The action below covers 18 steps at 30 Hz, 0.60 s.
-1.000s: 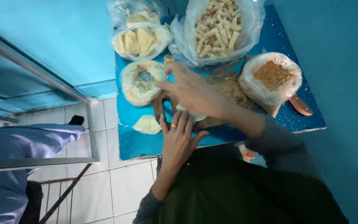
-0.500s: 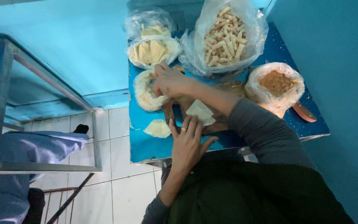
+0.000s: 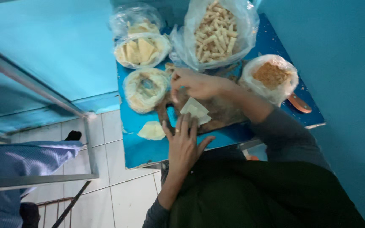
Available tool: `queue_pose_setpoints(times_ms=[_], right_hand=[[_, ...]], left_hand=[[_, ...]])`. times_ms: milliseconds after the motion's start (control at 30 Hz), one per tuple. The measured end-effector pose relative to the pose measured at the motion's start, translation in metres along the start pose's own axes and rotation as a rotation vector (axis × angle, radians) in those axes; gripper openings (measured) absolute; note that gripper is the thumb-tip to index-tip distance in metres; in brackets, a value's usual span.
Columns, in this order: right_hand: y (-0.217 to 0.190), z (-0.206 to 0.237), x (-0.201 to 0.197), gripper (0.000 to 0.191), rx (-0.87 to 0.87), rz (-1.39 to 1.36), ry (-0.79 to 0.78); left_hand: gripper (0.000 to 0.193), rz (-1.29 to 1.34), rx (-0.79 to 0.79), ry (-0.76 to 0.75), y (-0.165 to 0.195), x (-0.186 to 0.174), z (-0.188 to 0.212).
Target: The person sits at a small blue table and folds square dough pieces one at a time on a wooden board, pressing each fold closed and placing the folded piece aside. They take new dough pieces from a pile and a plastic bag, occasionally brushing off the board, repeating the folding cycle throughout the clip.
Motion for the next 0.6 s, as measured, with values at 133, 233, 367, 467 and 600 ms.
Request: queue_pose_setpoints(times_ms=[133,233,367,467,600], right_hand=[[-0.005,0.059,-0.017,0.050,0.096,0.018,0.092],[-0.004,0.083,-0.009,0.051,0.225,0.060,0.149],[-0.020,0.090,0.002,0.046,0.261,0.197,0.254],[-0.045,0.096,0.007,0.059,0.179,0.513,0.286],[-0.071,0.099,0.019,0.053,0.028,1.068,0.254]], left_hand=[[0.070,0.000,-0.012,0.048,0.000,-0.008,-0.001],[0.070,0.001,-0.020,0.021,-0.001,-0.008,-0.001],[0.071,-0.032,-0.026,0.000,-0.001,-0.006,-0.001],[0.071,-0.050,-0.014,-0.010,-0.002,-0.005,0.001],[0.070,-0.057,-0.013,-0.010,-0.002,-0.004,0.003]])
Point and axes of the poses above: each hand's wrist, its own z-axis away from the middle knuckle, its own x-axis out of the palm, y = z × x, the point moved 10 cm from there along -z, towards the middle knuckle, and after that the axes turned 11 degrees about y, right-handed, at the moved point
